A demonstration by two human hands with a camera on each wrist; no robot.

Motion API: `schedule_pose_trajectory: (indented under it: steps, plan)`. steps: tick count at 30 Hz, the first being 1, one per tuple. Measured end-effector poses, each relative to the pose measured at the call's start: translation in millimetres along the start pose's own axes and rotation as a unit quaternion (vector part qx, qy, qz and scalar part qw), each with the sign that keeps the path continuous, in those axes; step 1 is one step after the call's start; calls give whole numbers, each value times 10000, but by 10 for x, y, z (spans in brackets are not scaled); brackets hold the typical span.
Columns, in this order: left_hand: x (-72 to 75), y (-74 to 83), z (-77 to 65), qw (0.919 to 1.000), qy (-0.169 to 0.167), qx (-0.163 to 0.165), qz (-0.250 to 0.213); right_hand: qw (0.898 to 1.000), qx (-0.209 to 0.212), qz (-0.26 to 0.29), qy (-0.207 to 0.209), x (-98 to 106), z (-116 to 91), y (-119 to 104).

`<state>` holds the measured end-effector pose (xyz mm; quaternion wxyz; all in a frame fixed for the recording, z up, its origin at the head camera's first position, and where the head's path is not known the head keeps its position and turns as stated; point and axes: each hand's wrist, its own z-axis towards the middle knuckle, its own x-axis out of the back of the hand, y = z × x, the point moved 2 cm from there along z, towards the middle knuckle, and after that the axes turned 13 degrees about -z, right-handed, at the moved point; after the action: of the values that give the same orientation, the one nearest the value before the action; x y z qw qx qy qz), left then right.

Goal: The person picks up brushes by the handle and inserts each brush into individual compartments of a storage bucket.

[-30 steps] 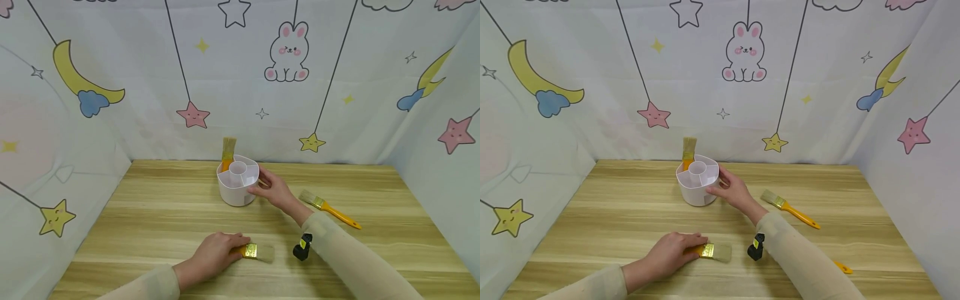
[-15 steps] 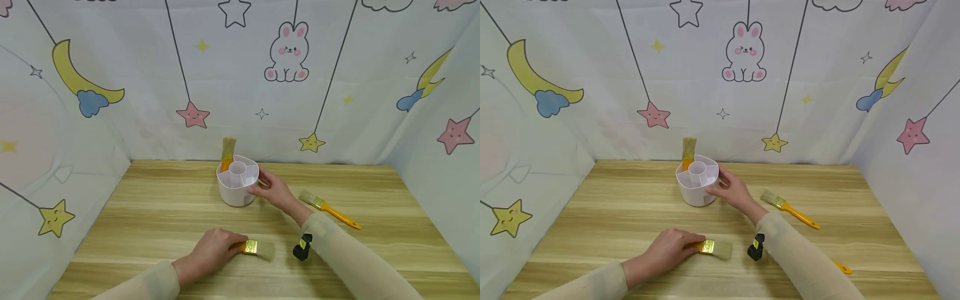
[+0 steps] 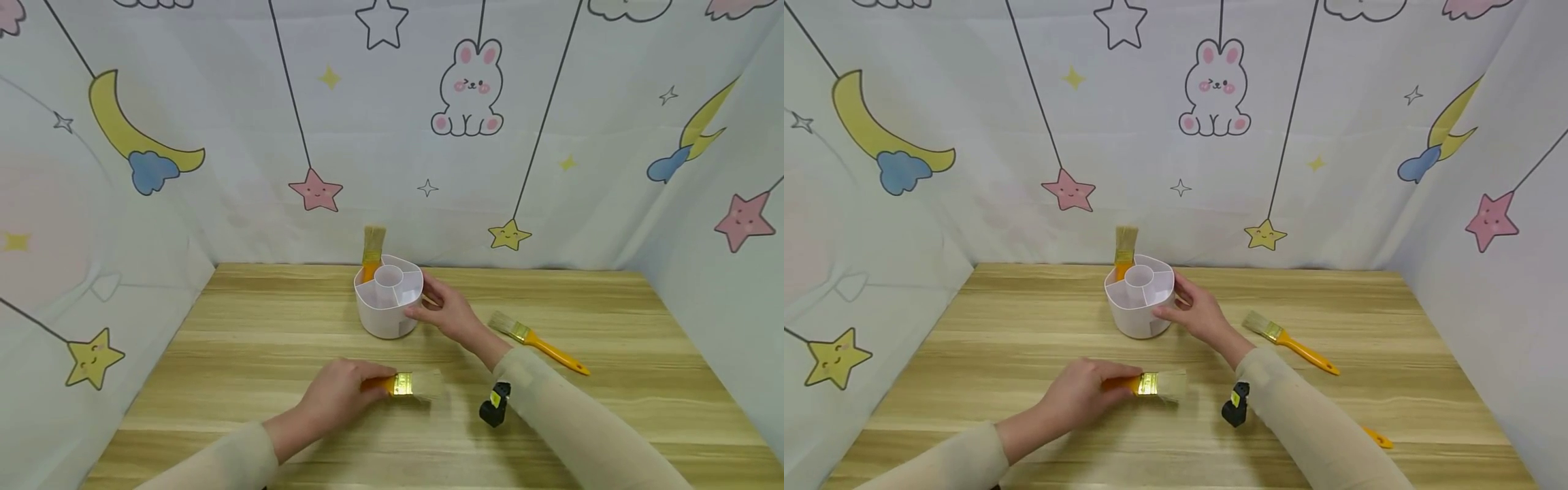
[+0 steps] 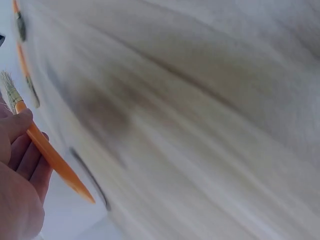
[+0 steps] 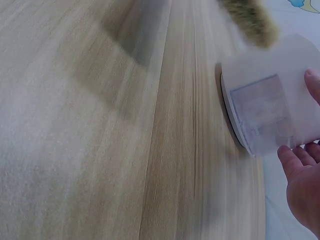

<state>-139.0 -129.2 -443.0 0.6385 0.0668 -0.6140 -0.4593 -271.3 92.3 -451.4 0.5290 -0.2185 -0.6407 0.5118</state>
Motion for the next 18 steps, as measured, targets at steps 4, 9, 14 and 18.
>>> schedule_pose_trajectory:
  steps: [4, 9, 14, 18]
  plan:
    - [114, -5, 25, 9992, 231, 312, -113, 10000, 6, -35, 16, 2, 1, 13]
    - [266, 8, 72, 9976, 502, 422, -226, 9999, 137, -67, 28, -1, 8, 14]
    - [391, 25, 145, 9948, 736, 392, -579, 10000, 62, -47, 10, -7, 12, 14]
    - [473, 41, 202, 9916, 841, 534, -824, 9999, -2, -131, 32, -9, 19, 27]
